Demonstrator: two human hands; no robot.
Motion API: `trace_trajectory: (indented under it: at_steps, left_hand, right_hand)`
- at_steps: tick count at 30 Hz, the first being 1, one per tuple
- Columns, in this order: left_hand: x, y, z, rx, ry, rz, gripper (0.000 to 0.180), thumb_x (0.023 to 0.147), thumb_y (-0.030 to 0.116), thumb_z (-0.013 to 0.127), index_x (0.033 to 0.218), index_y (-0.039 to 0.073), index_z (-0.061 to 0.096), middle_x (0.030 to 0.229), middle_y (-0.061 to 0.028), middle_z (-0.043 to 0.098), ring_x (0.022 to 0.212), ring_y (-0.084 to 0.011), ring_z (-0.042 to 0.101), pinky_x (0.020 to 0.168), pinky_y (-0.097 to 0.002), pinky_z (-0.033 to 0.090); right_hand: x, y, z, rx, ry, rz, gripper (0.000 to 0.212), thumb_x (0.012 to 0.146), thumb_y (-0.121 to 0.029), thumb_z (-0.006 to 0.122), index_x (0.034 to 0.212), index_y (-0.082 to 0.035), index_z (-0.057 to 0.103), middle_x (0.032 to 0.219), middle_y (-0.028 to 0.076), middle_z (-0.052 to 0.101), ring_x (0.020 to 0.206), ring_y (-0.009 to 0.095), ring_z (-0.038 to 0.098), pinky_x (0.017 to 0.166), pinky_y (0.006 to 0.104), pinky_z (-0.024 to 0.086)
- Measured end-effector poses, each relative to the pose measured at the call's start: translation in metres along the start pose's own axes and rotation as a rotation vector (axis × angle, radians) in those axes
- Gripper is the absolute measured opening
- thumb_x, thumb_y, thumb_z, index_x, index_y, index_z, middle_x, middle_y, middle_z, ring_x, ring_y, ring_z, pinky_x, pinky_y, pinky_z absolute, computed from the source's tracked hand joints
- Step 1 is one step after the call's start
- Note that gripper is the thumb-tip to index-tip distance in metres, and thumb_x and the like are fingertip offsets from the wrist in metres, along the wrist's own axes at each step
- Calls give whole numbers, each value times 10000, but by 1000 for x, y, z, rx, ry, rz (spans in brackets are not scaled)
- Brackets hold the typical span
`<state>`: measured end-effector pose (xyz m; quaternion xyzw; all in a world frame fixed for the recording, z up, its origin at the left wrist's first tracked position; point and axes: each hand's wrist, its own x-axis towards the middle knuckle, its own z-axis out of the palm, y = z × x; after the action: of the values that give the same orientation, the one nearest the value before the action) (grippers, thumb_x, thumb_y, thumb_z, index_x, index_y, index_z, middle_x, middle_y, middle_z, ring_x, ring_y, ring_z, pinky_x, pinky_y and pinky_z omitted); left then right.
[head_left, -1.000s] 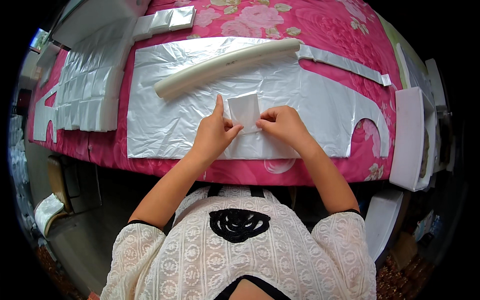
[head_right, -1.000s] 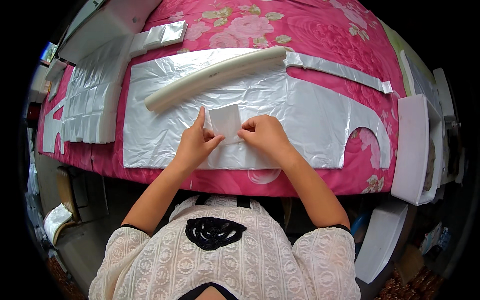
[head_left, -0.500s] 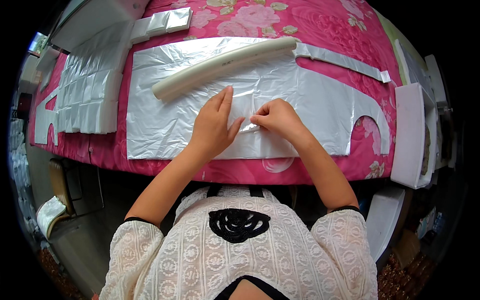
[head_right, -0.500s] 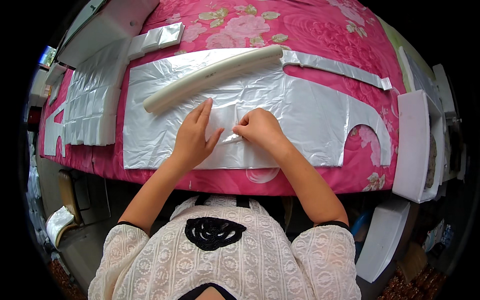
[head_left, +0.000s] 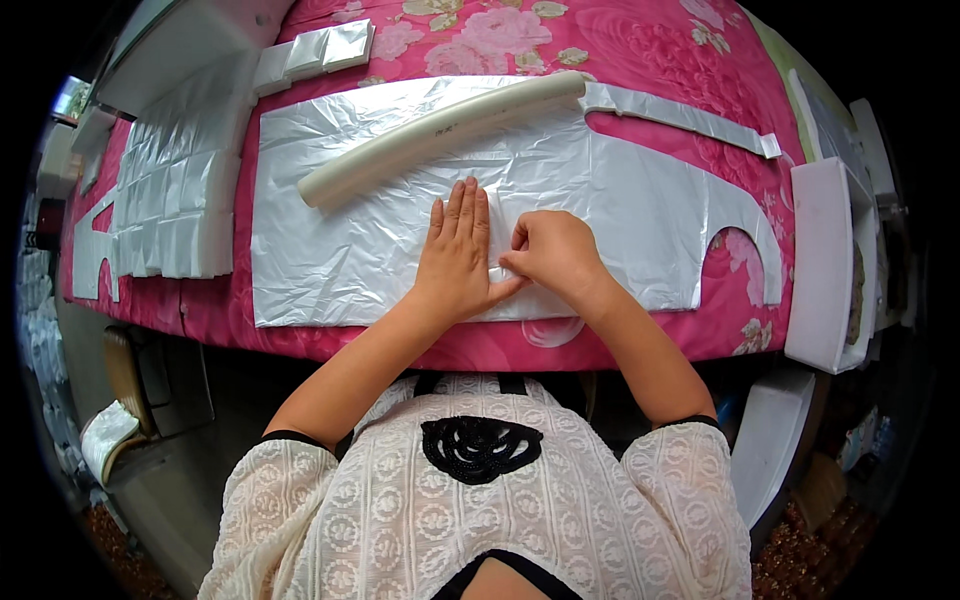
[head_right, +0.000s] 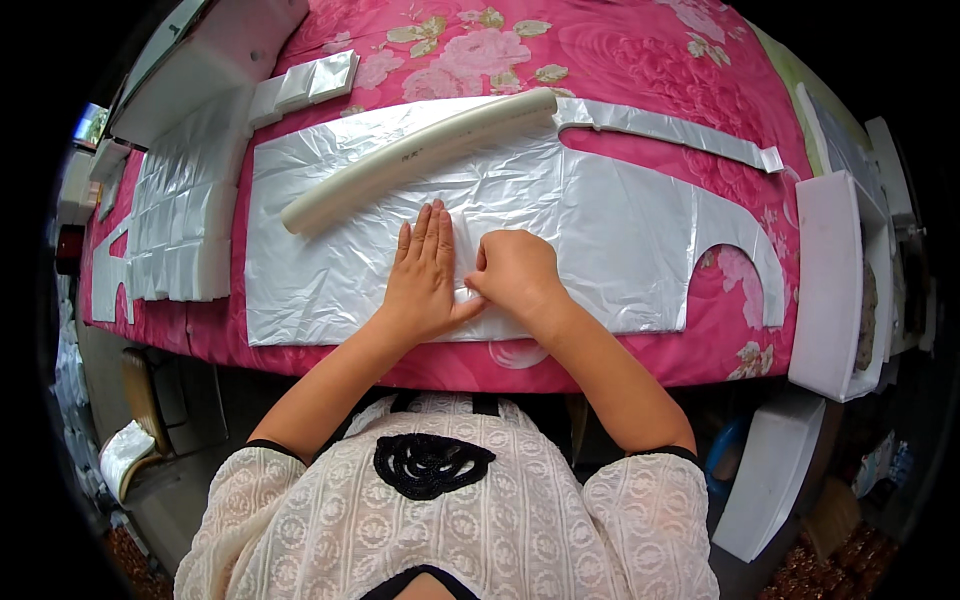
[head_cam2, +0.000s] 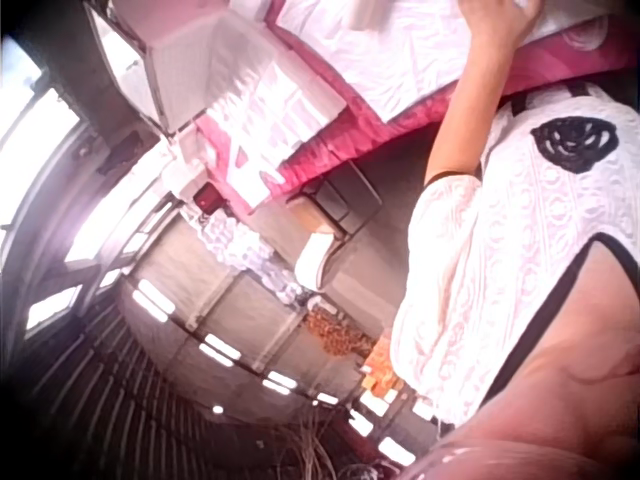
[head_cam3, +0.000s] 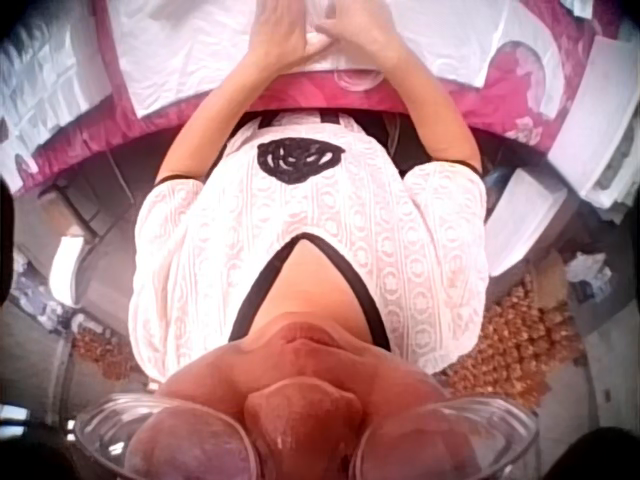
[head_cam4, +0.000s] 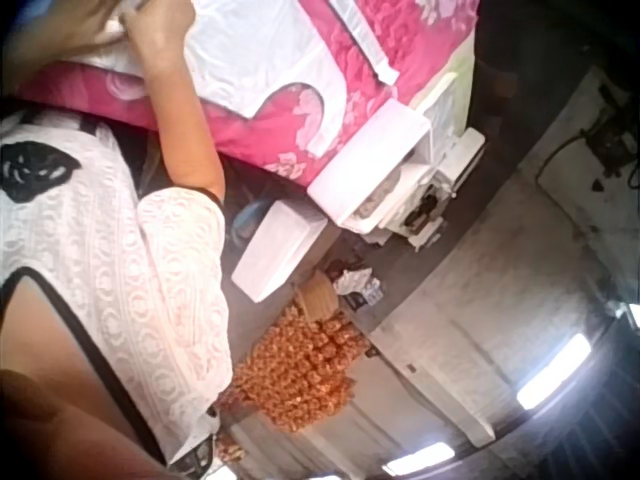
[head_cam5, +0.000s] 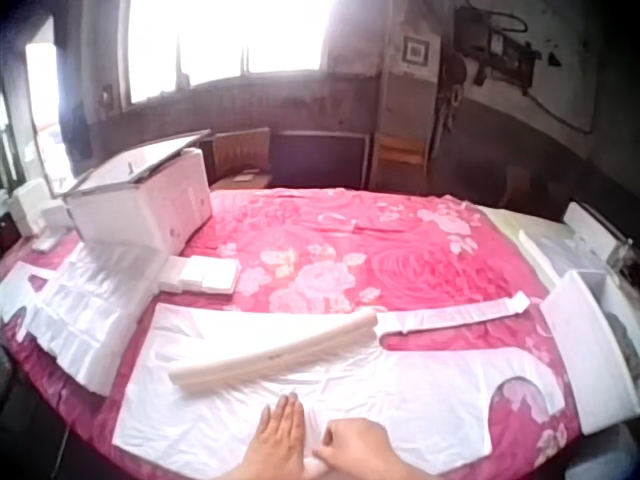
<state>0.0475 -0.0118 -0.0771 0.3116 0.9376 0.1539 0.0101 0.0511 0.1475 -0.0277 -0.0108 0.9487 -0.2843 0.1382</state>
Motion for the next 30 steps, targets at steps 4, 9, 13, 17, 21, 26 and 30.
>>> trace_trajectory:
  at_steps: [4,9,13,17,21,26,30]
  left_hand:
    - [-2,-4,-3,-148,104,29,1007,769,529,552,1394,-80,51,1465,-261,63,1372,-391,35,1097,-487,49]
    - [-46,-17,-43,-703,130,-82,647,793,120,631,1348,-8,327,1345,-228,386,1223,-338,413,1005,-386,344]
    - [-113,-35,-55,-1389,-277,-546,241,921,72,485,1103,-59,573,992,-98,651,909,-139,621,816,-255,491]
    - [-154,-34,-62,-1449,-408,-979,271,927,146,498,1111,-41,563,1006,-157,639,920,-211,633,807,-305,512]
    - [-185,-36,-40,-1813,-95,-1050,246,895,166,558,1038,-29,597,957,-109,647,828,-162,627,715,-267,507]
    - [-156,-42,-83,-934,-133,-691,178,801,101,633,939,-13,636,806,-89,657,695,-146,623,657,-259,494]
    - [-125,-59,-109,-511,92,-327,313,700,69,707,1000,26,629,925,-131,652,795,-237,639,706,-297,496]
  right_hand:
    - [-6,-1,-11,-213,-22,-9,163,653,-160,688,746,-35,641,710,106,639,698,271,622,632,370,478]
    - [8,-18,-3,-186,317,-567,384,672,-140,708,1020,-33,587,963,121,603,887,283,562,801,382,429]
    - [33,-25,40,-216,163,-660,604,792,-325,616,1279,-16,438,1356,203,370,1275,341,319,1051,446,237]
    - [7,-58,82,-66,58,-575,626,871,-422,480,1339,-22,369,1436,234,227,1343,366,191,1085,475,137]
    - [-33,-96,120,136,-189,-702,574,902,-366,442,1356,-30,341,1442,236,207,1349,382,161,1083,493,116]
    - [-19,-103,83,5,-246,-882,315,839,-231,569,1086,-37,555,1358,188,362,1318,362,241,1071,497,169]
    - [36,-75,29,110,-212,-999,126,727,-121,695,775,-56,599,1127,101,568,1202,332,412,973,435,358]
